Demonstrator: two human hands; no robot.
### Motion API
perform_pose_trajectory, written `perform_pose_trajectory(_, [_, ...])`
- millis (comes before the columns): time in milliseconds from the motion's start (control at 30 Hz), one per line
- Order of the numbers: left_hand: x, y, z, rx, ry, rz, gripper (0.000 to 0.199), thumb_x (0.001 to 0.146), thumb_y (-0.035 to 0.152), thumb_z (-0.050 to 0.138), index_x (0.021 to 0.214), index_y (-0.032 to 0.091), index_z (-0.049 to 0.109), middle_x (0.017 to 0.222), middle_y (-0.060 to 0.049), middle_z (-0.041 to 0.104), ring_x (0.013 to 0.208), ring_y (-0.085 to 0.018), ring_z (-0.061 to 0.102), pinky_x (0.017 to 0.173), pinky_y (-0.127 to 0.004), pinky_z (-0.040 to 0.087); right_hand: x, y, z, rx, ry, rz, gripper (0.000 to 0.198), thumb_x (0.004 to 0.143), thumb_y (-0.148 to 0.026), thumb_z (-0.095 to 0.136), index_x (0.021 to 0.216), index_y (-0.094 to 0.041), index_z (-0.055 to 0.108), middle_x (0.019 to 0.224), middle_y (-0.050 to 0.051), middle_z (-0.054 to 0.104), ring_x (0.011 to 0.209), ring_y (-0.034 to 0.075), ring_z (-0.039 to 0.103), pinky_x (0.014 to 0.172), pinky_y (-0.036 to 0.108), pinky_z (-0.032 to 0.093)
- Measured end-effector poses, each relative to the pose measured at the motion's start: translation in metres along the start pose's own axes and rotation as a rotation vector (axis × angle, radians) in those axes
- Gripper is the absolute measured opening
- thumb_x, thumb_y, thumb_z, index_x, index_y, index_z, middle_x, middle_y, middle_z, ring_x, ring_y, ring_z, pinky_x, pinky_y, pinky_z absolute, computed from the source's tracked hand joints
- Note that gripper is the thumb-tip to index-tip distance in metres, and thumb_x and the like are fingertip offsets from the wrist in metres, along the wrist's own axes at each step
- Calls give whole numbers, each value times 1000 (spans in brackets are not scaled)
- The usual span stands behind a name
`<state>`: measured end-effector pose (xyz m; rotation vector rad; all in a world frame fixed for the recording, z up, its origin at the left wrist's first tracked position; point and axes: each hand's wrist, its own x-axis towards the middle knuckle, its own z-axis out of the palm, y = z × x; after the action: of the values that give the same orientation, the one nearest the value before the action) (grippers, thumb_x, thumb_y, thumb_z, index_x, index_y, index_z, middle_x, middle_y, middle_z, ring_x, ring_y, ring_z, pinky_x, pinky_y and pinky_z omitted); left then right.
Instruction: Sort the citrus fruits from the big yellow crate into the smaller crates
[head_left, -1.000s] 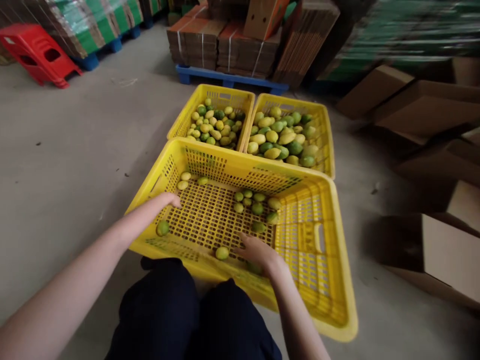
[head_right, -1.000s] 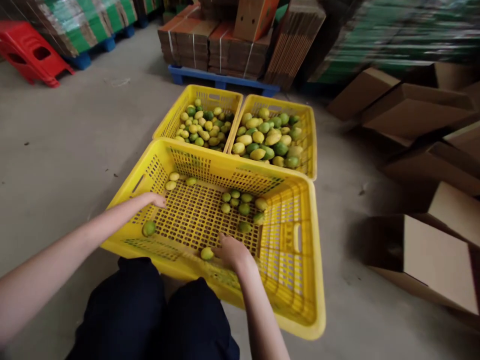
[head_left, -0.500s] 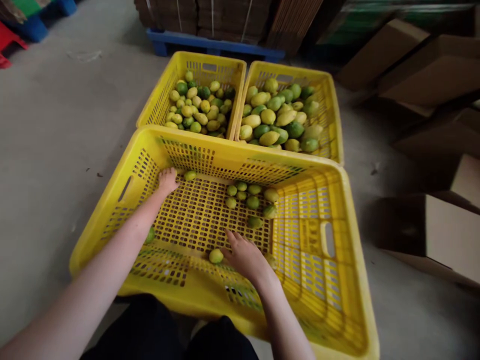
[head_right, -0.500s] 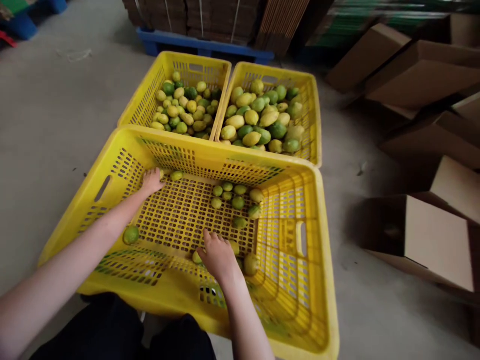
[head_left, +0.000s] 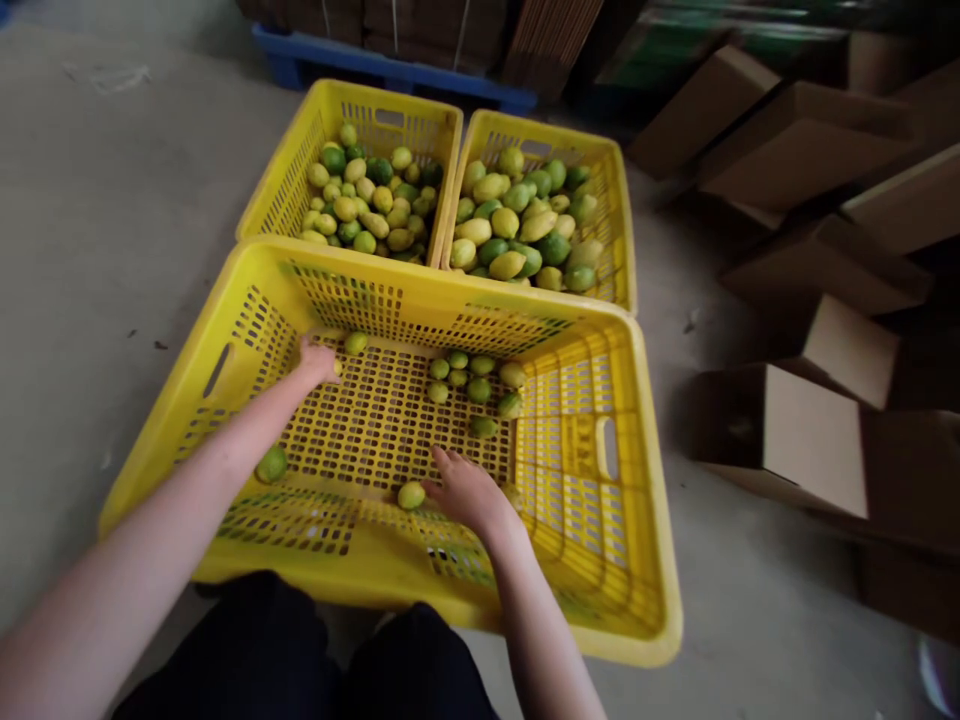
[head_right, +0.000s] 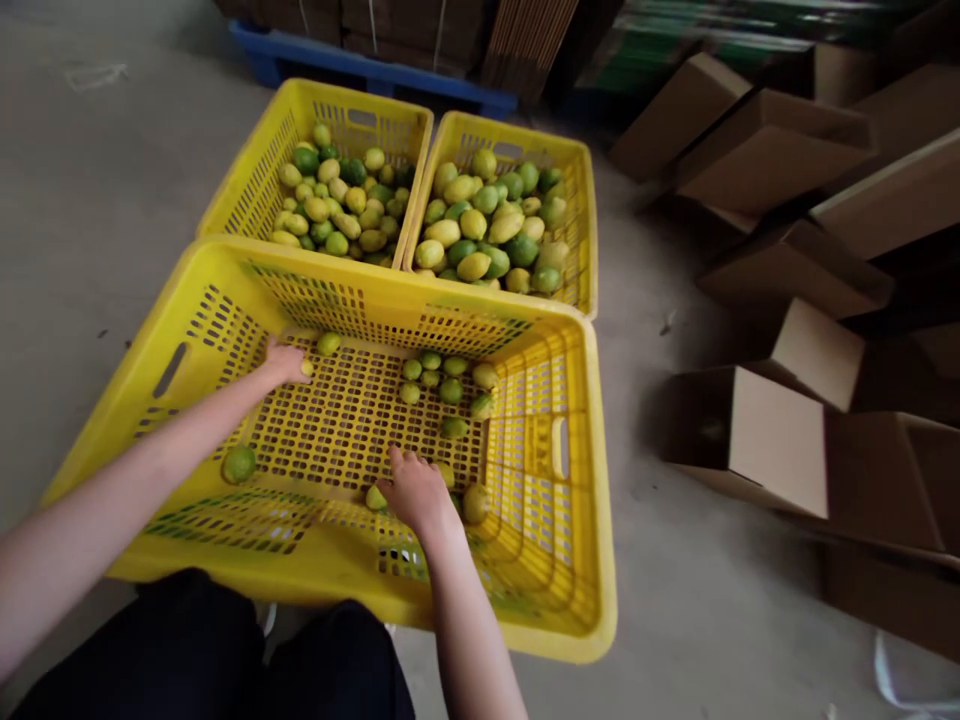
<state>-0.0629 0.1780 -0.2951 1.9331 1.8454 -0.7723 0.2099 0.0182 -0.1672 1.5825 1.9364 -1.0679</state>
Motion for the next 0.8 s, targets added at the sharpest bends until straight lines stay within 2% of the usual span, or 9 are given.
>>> perform_pose_trajectory(100, [-44, -5, -28, 25, 32, 102, 59, 65, 48, 75, 113, 13, 69, 109, -17, 74, 111, -37, 65, 115, -51, 24, 1, 4, -2, 4, 2, 3, 54, 96, -32, 49, 145, -12, 44, 137, 20, 61, 124, 29, 61, 98, 38, 46])
perform_pose_trajectory(200, [-115, -24, -37, 5, 202, 240, 56, 68, 54, 68, 108, 15, 67, 99, -13, 75, 103, -33, 68, 112, -47, 31, 4, 8, 0, -25, -14, 23, 50, 96, -34, 49, 142, -16, 48, 133, 18, 65, 120, 27, 64, 93, 34, 48])
perform_pose_trajectory(300, [-193, -51, -16, -139, 454, 162, 52, 73, 63, 57, 98, 19, 66, 90, -10, 73, 97, -33, 69, 117, -48, 28, 12, 12, 3, -55, -14, 27, 49, 95, -36, 51, 139, -13, 52, 130, 19, 66, 115, 28, 66, 88, 34, 50])
perform_pose_trajectory(400, [-250, -72, 21, -365, 636, -3, 51, 70, 68, 55, 96, 24, 62, 93, -9, 71, 98, -34, 67, 107, -47, 44, 25, 19, -2, -77, 15, -23, 46, 90, -38, 59, 133, -19, 58, 128, 14, 69, 114, 27, 66, 89, 33, 50])
perform_pose_trajectory(500, [-273, -80, 46, -526, 735, -96, 51, 61, 71, 60, 91, 29, 60, 95, -6, 70, 97, -37, 68, 97, -50, 52, 49, 37, -23, -112, 135, -35, 41, 91, -31, 58, 131, -22, 59, 134, 12, 64, 123, 28, 58, 99, 36, 45])
perform_pose_trajectory(567, [-276, -79, 51, -572, 743, -128, 52, 58, 70, 63, 92, 30, 61, 93, -5, 71, 95, -38, 68, 95, -52, 53, 73, 51, -39, -139, 233, 14, 41, 93, -21, 49, 133, -14, 56, 137, 19, 59, 130, 33, 51, 103, 42, 41])
perform_pose_trajectory(633, [-274, -76, 50, -576, 718, -154, 53, 57, 70, 65, 91, 31, 63, 90, -5, 72, 92, -38, 69, 95, -53, 54, 101, 65, -49, -156, 277, 62, 42, 91, -11, 44, 131, -10, 57, 134, 23, 59, 130, 34, 50, 101, 44, 42])
perform_pose_trajectory(733, [-274, -74, 48, -544, 688, -159, 54, 55, 71, 67, 90, 30, 65, 89, -5, 74, 87, -36, 71, 92, -50, 56, 143, 77, -46, -155, 276, 121, 42, 85, -6, 47, 125, -11, 61, 123, 22, 66, 118, 34, 58, 94, 44, 45])
perform_pose_trajectory(800, [-276, -74, 48, -500, 733, -114, 52, 58, 68, 70, 91, 28, 67, 88, -5, 75, 81, -32, 72, 87, -47, 58, 167, 80, -34, -139, 311, 148, 45, 85, -8, 48, 129, -10, 57, 122, 22, 66, 115, 34, 59, 93, 46, 45])
